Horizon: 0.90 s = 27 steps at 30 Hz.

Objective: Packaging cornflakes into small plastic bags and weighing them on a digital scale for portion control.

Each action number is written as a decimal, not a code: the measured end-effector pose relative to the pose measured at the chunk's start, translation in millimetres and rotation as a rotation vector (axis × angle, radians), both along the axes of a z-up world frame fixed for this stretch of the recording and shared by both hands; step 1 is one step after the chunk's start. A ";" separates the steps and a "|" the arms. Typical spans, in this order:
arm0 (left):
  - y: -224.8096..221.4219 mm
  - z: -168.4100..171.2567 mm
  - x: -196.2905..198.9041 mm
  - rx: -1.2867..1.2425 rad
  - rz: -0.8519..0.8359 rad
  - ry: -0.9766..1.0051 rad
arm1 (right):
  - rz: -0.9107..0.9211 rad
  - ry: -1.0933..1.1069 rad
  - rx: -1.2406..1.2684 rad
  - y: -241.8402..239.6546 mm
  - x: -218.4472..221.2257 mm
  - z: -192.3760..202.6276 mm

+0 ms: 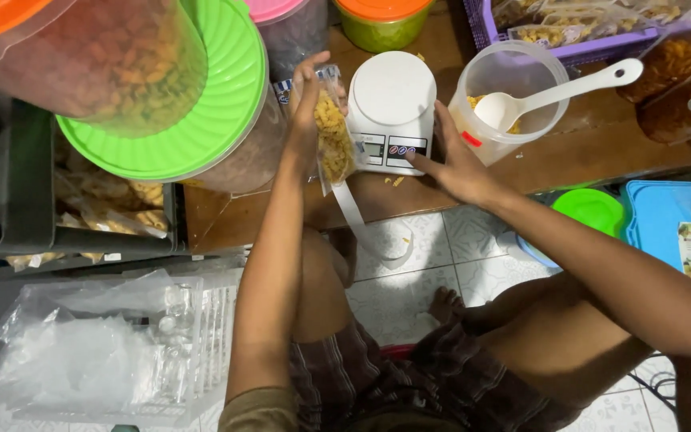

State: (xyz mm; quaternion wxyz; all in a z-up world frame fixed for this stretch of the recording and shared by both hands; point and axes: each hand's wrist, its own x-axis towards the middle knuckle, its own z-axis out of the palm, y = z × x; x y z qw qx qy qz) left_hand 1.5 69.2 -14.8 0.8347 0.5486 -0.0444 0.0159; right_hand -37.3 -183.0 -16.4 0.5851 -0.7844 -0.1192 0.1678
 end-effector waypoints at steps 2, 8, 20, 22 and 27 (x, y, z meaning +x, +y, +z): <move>0.3 4.0 -1.3 0.007 0.031 0.007 | 0.002 -0.056 -0.036 -3.3 -5.8 3.5; -0.1 10.9 -1.1 0.059 -0.107 0.207 | -0.076 -0.020 -0.533 -25.4 -3.7 -13.9; -19.6 39.6 -6.3 0.247 -0.084 0.369 | 0.350 -1.053 -1.084 -29.9 12.8 -89.7; -14.8 25.4 0.4 0.159 -0.128 0.374 | 0.351 -1.076 -1.071 -30.2 14.1 -92.4; -4.5 5.5 9.2 0.138 -0.130 0.311 | 0.332 -1.115 -0.989 -42.6 26.7 -96.6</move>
